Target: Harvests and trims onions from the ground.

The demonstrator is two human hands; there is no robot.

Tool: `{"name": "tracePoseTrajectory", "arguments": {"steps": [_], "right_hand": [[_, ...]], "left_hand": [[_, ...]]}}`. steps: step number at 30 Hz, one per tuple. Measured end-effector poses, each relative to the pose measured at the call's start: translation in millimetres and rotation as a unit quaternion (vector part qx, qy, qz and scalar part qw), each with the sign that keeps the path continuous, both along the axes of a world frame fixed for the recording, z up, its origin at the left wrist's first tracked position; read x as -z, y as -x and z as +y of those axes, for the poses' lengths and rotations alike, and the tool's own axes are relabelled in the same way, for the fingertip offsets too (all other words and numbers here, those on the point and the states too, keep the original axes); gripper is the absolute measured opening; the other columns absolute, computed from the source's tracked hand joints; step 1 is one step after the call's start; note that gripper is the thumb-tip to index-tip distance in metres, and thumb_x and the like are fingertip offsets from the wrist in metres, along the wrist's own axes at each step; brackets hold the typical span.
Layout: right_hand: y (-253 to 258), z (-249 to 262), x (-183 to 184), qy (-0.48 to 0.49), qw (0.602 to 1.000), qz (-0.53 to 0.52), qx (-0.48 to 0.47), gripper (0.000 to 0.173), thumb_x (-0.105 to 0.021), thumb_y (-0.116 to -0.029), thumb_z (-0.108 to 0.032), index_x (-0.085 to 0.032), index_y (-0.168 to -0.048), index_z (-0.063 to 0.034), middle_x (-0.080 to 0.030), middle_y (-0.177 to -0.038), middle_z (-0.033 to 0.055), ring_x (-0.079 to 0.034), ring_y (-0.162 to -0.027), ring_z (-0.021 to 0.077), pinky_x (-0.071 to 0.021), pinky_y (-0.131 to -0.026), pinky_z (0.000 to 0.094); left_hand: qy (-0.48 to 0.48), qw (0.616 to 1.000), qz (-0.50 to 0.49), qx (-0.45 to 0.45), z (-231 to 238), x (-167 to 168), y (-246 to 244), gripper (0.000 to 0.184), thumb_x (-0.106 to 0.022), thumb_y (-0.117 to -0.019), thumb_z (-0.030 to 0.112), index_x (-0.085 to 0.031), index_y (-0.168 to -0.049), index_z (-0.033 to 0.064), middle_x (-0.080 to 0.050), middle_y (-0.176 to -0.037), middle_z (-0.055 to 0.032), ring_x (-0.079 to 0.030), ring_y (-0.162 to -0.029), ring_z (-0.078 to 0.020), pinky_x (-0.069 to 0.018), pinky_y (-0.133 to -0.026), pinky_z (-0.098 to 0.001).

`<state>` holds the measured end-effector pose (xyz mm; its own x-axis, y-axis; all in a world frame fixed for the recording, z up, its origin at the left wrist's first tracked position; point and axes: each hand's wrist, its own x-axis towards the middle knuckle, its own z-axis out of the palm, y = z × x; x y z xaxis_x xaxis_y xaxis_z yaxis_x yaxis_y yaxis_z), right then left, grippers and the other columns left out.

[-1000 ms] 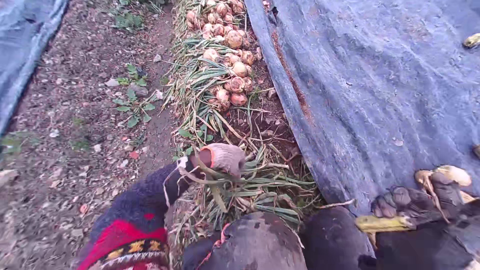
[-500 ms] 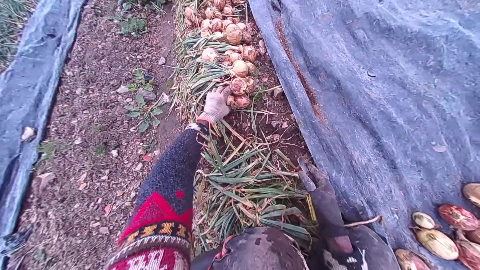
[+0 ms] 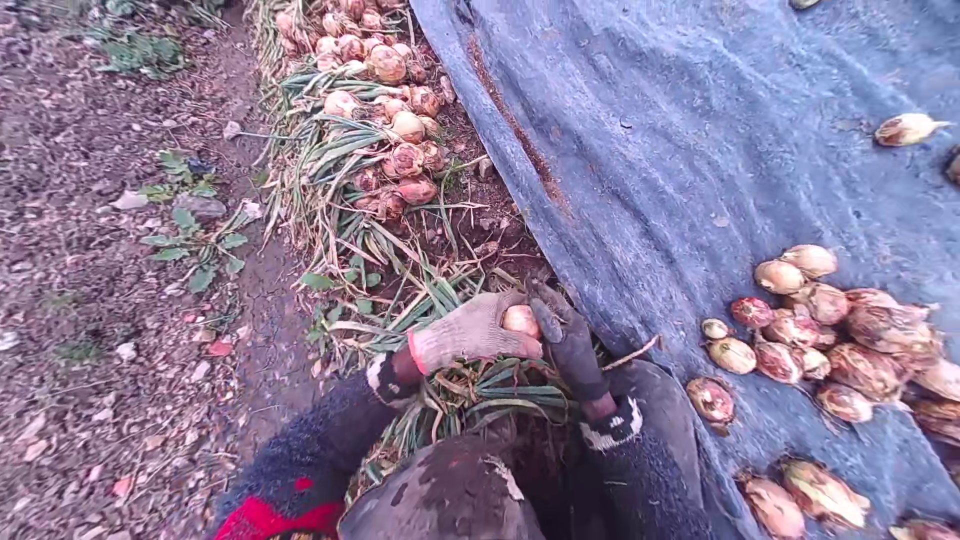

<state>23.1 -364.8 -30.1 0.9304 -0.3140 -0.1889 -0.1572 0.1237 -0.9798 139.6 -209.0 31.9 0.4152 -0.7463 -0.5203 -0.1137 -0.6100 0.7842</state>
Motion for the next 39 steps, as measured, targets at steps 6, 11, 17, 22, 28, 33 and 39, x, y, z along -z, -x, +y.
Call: {"name": "tracePoseTrajectory", "arguments": {"steps": [6,11,17,22,28,33,39], "right_hand": [[14,15,-5,-0.079,0.997,0.002,0.0,0.034,-0.058,-0.1045,-0.03,-0.071,-0.128,-0.0088,-0.075,-0.11,0.0054,-0.071,-0.086,0.0121,-0.061,-0.077,0.0327],[29,23,-45,-0.165,0.983,-0.085,0.009,0.032,-0.053,-0.1066,-0.03,-0.073,-0.111,-0.0048,-0.062,-0.067,0.0021,-0.054,-0.05,0.0095,-0.0525,-0.048,0.0281],[17,19,18,-0.042,0.972,0.169,-0.158,0.061,-0.033,-0.1051,-0.061,-0.056,-0.146,-0.0238,-0.07,-0.118,0.0021,-0.067,-0.094,0.0138,-0.057,-0.083,0.0404],[9,30,12,-0.405,0.882,0.235,-0.048,0.077,-0.031,-0.0919,-0.083,-0.064,-0.102,-0.0146,-0.059,-0.066,0.0048,-0.055,-0.049,0.0146,-0.05,-0.043,0.0324],[7,-26,13,-0.629,0.77,0.109,0.001,0.072,-0.019,-0.1017,-0.069,-0.061,-0.083,-0.0123,-0.054,-0.061,-0.0005,-0.053,-0.045,0.0091,-0.0468,-0.04,0.0241],[-5,-88,-42,-0.534,0.823,-0.183,0.067,0.069,-0.034,-0.1012,-0.068,-0.066,-0.122,-0.0095,-0.063,-0.07,0.0021,-0.064,-0.053,0.0134,-0.0567,-0.047,0.0306],[43,-186,-39,-0.195,0.827,-0.321,0.419,0.074,-0.007,-0.1052,-0.061,-0.06,-0.103,-0.0091,-0.065,-0.075,0.0059,-0.064,-0.061,0.0179,-0.0578,-0.055,0.0338]], "left_hand": [[0.018,0.985,-0.167,-0.049,23,-2,23,0.063,-0.083,-0.0759,0.056,-0.069,-0.125,0.0192,-0.07,-0.119,0.0013,-0.066,-0.108,-0.009,-0.0572,-0.095,-0.0365],[-0.073,0.92,-0.158,-0.352,67,52,-5,0.067,-0.082,-0.0808,0.043,-0.063,-0.137,0.0127,-0.071,-0.121,-0.0069,-0.071,-0.102,-0.017,-0.0603,-0.089,-0.0401],[-0.075,0.923,-0.193,-0.325,46,19,6,0.05,-0.073,-0.0913,0.045,-0.068,-0.131,0.0161,-0.076,-0.108,0.0002,-0.074,-0.086,-0.0123,-0.0639,-0.08,-0.0387],[-0.097,0.923,-0.374,-0.001,-4,6,60,0.03,-0.054,-0.1019,0.041,-0.072,-0.116,0.0232,-0.074,-0.115,0.0045,-0.069,-0.11,-0.0123,-0.0555,-0.097,-0.0425],[-0.007,0.94,-0.338,0.047,-36,10,16,0.026,-0.055,-0.1047,0.033,-0.072,-0.123,0.0244,-0.071,-0.113,-0.0023,-0.07,-0.098,-0.0181,-0.0593,-0.08,-0.0418],[0.047,0.85,-0.525,-0.005,-100,-6,-80,0.023,-0.058,-0.1024,0.022,-0.074,-0.118,0.0221,-0.071,-0.107,-0.0049,-0.069,-0.095,-0.0228,-0.0579,-0.076,-0.0433],[-0.302,0.773,-0.522,-0.199,18,2,-239,0.074,-0.078,-0.0795,0.013,-0.051,-0.147,0.0222,-0.049,-0.144,-0.0241,-0.056,-0.119,-0.0524,-0.0535,-0.076,-0.0705]]}}
